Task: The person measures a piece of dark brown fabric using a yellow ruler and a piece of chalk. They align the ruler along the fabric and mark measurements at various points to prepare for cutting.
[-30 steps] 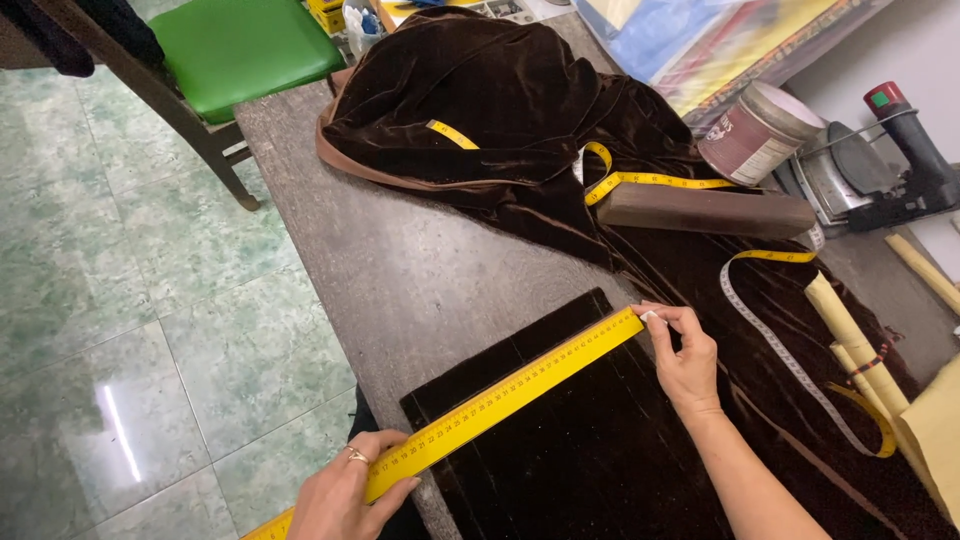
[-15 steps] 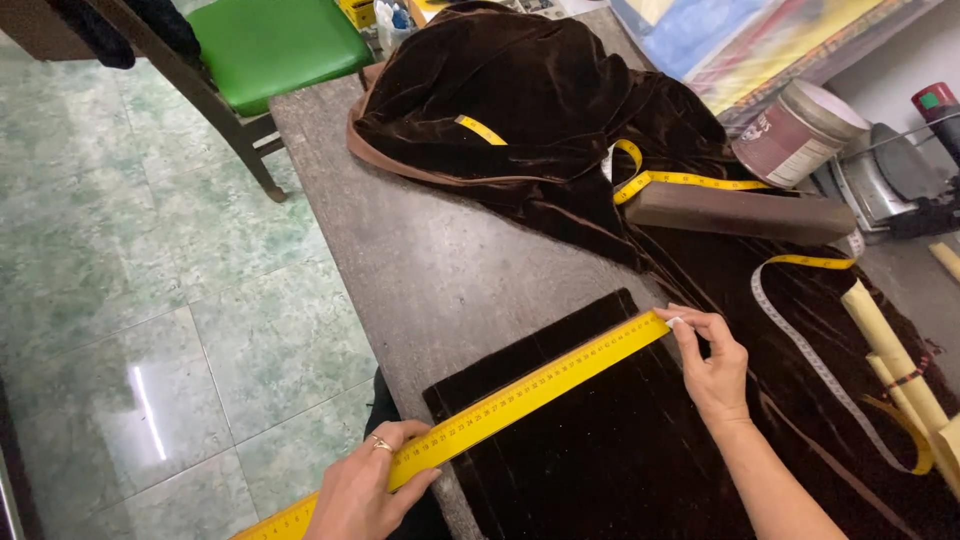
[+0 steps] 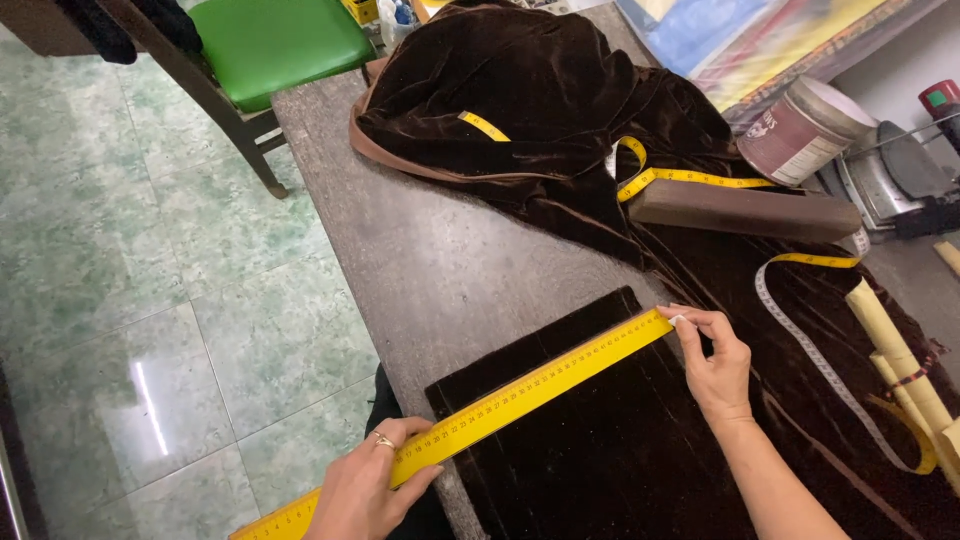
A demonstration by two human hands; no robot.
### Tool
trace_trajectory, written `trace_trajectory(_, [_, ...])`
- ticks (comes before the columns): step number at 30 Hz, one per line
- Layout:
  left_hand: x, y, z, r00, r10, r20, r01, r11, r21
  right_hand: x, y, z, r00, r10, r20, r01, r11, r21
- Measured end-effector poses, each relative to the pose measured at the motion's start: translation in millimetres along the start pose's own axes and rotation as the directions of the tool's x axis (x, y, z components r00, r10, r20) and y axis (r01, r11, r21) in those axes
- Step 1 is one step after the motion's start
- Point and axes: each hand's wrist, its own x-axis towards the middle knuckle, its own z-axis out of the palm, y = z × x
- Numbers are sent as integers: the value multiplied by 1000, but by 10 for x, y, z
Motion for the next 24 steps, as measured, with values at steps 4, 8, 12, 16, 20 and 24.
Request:
trace_trajectory(4, [-13, -6, 3, 999, 37, -37, -38, 999, -23, -4, 21, 3, 1000, 12, -7, -12, 1000, -2])
trace_trajectory(8, [-10, 1, -3, 1000, 18, -21, -18, 1000, -20, 2, -10, 2, 1000, -5, -3, 5, 1000, -4])
trace_trajectory(12, [-18, -18, -7, 999, 32, -29, -32, 999, -3, 7, -28, 4, 1000, -9, -6, 9, 1000, -4])
trace_trajectory(16, [-22, -43, 71, 934, 191, -302, -144, 975, 170, 7, -23, 8, 1000, 8, -12, -8, 1000, -7])
trace_trajectory(20, [50, 236, 275, 803, 434, -408, -365, 900, 238, 7, -59, 10, 1000, 18, -13, -18, 1000, 7])
trace_trajectory(24, [210, 549, 569, 705, 696, -138, -625, 702, 341, 14, -8, 11, 1000, -1, -16, 1, 1000, -3])
